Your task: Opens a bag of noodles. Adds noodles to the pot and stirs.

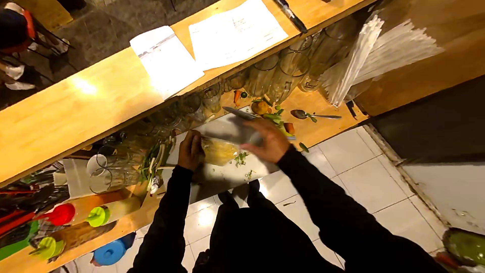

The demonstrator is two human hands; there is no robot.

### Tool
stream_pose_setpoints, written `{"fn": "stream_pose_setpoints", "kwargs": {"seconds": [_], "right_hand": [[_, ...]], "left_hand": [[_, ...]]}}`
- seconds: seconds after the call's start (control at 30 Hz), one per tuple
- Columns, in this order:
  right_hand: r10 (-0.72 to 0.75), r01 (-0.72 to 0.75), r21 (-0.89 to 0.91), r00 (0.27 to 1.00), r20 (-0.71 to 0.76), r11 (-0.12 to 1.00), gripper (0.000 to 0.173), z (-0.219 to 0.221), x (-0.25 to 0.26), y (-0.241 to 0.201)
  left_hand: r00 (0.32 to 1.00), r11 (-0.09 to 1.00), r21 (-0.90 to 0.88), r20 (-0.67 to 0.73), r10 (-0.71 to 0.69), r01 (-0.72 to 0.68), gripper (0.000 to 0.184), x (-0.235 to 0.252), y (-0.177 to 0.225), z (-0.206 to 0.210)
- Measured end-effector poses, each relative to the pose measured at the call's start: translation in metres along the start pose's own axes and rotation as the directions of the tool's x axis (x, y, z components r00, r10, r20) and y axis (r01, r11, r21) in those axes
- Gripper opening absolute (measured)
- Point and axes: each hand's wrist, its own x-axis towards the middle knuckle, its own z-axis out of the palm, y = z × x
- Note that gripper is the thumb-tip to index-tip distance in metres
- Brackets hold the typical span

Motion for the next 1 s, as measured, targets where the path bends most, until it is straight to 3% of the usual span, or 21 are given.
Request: {"fn": "stream_pose_setpoints", "kwargs": {"seconds": [0.03,0.13,0.17,0.27,0.3,0.47,0.57,0.63,0.73,0.8,0.9,0.93,1.0], "right_hand": [[-0.034,0.033,0.033,0.998,0.048,0.999,0.068,0.014,0.011,-0.017],[-0.018,0.009,0.073,0.991,0.133,0.997,0.022,0.047,0.036,-0.043],[-0.001,-0.008,0.061,0.988,0.157,0.998,0.018,0.051,0.039,-0.047],[0.028,-0.033,0.024,0.983,0.183,0.999,0.022,0.06,0.04,-0.06],[0.021,-0.024,0.014,0.984,0.178,1.0,0.021,0.063,0.04,-0.062],[-0.098,0.093,0.053,0.989,0.111,0.994,0.02,0.08,0.036,-0.059],[-0.109,0.099,0.176,0.993,0.047,0.979,0.023,0.083,0.034,-0.041],[-0.125,0.119,0.283,0.992,0.003,0.952,0.023,0.082,0.037,-0.024],[-0.049,0.035,0.505,0.999,0.015,0.862,0.024,0.085,0.033,-0.015],[0.0,-0.009,0.621,1.0,0.014,0.784,0.024,0.082,0.032,-0.015],[0.009,0.015,0.725,1.0,-0.029,0.688,0.023,0.068,0.025,-0.018],[0.027,0.017,0.762,0.999,-0.044,0.648,0.022,0.06,0.021,-0.021],[0.076,-0.006,0.841,0.996,-0.042,0.541,0.021,0.042,0.011,-0.029]], "left_hand": [[1.0,1.0,-0.02,0.004,0.016,-0.016,0.031,-0.001,-0.005,0.003],[1.0,1.0,0.0,-0.017,0.013,-0.013,0.03,-0.002,-0.011,0.0],[1.0,1.0,0.016,-0.016,-0.007,0.007,0.033,-0.003,-0.013,-0.002],[0.991,0.992,0.034,-0.044,-0.124,0.125,0.075,-0.011,-0.012,0.004],[0.981,0.983,0.03,-0.071,-0.178,0.18,0.079,-0.013,-0.01,0.01],[0.907,0.929,-0.012,-0.213,-0.363,0.369,0.053,-0.013,0.007,0.025],[0.931,0.963,0.013,-0.257,-0.258,0.271,0.037,-0.017,-0.003,0.023],[0.941,0.976,-0.014,-0.262,-0.215,0.219,0.038,-0.017,-0.008,0.02],[0.911,0.936,-0.241,-0.262,-0.318,0.257,0.035,-0.008,-0.009,0.023],[0.947,0.909,-0.364,-0.161,-0.278,0.205,0.036,-0.009,-0.013,0.017],[0.948,0.781,-0.579,-0.045,-0.316,0.233,0.082,-0.031,-0.018,0.013],[0.924,0.706,-0.661,-0.052,-0.379,0.253,0.087,-0.037,-0.012,0.021],[0.869,0.502,-0.811,0.017,-0.495,0.302,0.073,-0.043,0.02,0.048]]}}
